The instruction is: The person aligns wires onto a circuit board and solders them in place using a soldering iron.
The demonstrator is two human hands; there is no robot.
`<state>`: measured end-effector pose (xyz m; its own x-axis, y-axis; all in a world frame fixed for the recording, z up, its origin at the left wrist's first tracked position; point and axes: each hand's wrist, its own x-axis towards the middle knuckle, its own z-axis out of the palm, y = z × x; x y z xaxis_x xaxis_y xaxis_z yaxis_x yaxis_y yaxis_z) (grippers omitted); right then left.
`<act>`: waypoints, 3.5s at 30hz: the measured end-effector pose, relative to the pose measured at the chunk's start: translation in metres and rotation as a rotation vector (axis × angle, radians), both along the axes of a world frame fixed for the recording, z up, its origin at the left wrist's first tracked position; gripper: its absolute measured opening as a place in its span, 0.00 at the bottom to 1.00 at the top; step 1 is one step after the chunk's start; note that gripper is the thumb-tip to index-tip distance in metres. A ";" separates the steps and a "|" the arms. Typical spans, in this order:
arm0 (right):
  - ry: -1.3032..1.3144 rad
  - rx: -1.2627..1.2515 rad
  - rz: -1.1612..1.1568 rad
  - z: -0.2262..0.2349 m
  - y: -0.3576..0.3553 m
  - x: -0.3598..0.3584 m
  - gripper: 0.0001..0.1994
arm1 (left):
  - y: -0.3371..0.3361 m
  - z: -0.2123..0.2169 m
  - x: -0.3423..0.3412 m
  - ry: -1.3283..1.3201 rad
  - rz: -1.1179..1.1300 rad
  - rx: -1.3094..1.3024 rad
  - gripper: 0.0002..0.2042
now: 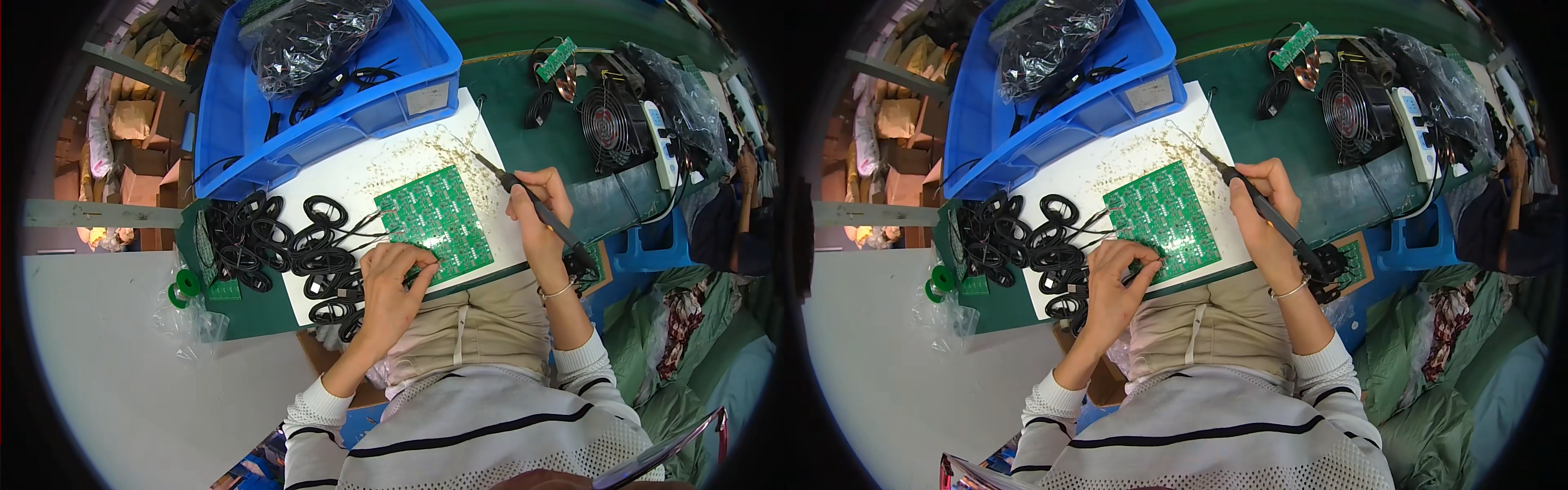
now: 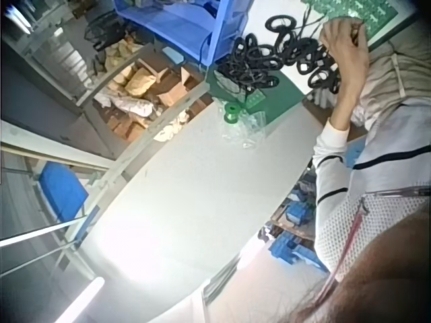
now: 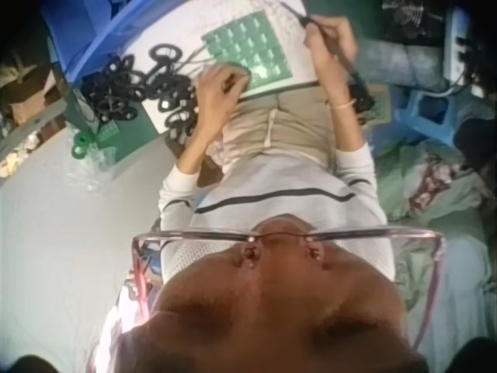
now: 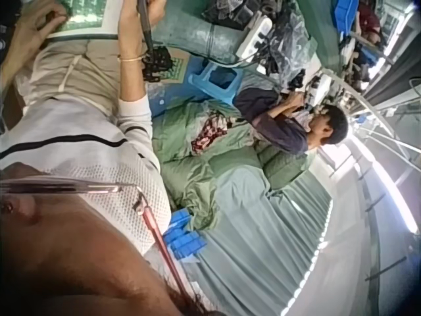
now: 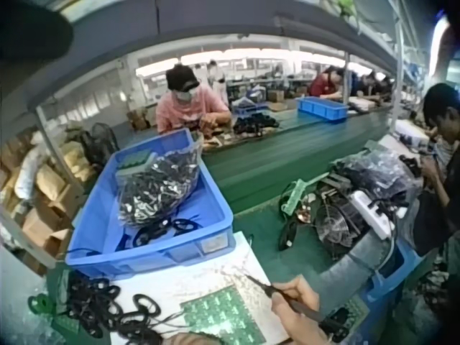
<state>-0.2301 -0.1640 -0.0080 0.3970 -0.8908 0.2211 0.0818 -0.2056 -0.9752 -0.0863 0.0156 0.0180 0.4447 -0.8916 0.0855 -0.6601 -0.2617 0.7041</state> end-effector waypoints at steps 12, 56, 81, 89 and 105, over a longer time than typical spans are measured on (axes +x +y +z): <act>-0.005 -0.049 0.249 -0.019 0.083 -0.021 0.15 | -0.004 0.003 0.009 0.072 -0.058 0.043 0.05; 0.122 0.236 0.267 -0.003 0.096 -0.070 0.08 | 0.004 -0.008 -0.002 -0.158 -0.119 -0.028 0.06; 0.094 0.098 0.139 -0.009 0.089 -0.073 0.08 | 0.003 -0.007 -0.004 -0.206 -0.115 -0.019 0.07; 0.013 0.145 0.242 -0.003 0.087 -0.061 0.11 | 0.004 -0.005 0.001 -0.092 -0.095 -0.001 0.05; -0.030 0.086 0.325 -0.015 0.086 -0.017 0.14 | 0.004 -0.005 0.007 0.065 -0.058 0.012 0.03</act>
<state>-0.2470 -0.0778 -0.0227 0.6576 -0.7347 0.1664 0.1588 -0.0807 -0.9840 -0.0793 0.0193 0.0132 0.3960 -0.9170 0.0474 -0.6279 -0.2328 0.7427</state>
